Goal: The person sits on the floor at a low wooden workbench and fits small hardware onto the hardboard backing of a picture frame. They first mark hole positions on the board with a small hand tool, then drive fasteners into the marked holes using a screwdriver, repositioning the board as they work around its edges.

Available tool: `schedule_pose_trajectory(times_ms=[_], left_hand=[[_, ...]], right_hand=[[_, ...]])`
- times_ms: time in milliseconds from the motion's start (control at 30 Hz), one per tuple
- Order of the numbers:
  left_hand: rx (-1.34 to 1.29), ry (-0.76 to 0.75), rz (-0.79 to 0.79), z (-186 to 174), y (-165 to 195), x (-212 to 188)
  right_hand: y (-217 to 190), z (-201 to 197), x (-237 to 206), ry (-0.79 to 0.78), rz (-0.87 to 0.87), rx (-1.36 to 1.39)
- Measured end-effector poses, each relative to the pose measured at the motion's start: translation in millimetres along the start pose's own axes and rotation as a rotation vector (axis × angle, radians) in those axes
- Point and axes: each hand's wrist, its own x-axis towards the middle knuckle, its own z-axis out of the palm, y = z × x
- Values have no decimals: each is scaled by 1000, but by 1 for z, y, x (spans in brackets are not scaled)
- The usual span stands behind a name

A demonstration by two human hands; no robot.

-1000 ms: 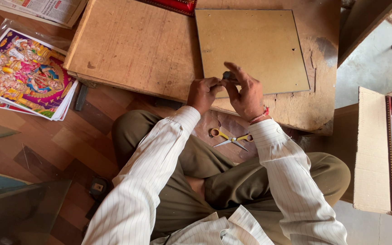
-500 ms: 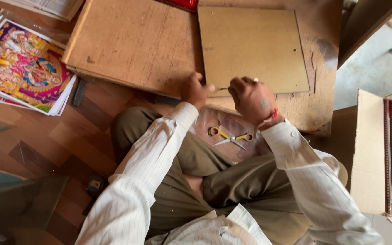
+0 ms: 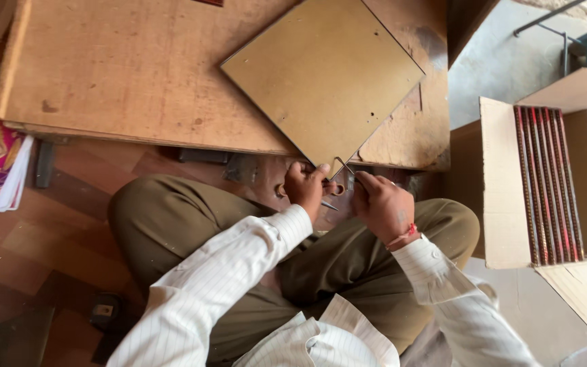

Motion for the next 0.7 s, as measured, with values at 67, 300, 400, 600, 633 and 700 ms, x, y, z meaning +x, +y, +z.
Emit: schedule_pose_trajectory(times_ms=[67, 300, 400, 600, 633, 700], left_hand=[[-103, 16, -9, 9, -10, -4], [758, -240, 204, -3, 2, -20], [1217, -411, 1067, -10, 38, 11], [1320, 91, 1196, -29, 154, 125], [1375, 86, 1120, -38, 168, 131], [1422, 110, 1037, -49, 183, 131]], right_hand=[[13, 9, -10, 68, 142, 307], [57, 13, -30, 269, 859, 1365], [69, 31, -11, 206, 949, 1473], [65, 88, 42, 174, 699, 600], [65, 93, 46, 157, 751, 614], [66, 102, 49, 124, 862, 638]])
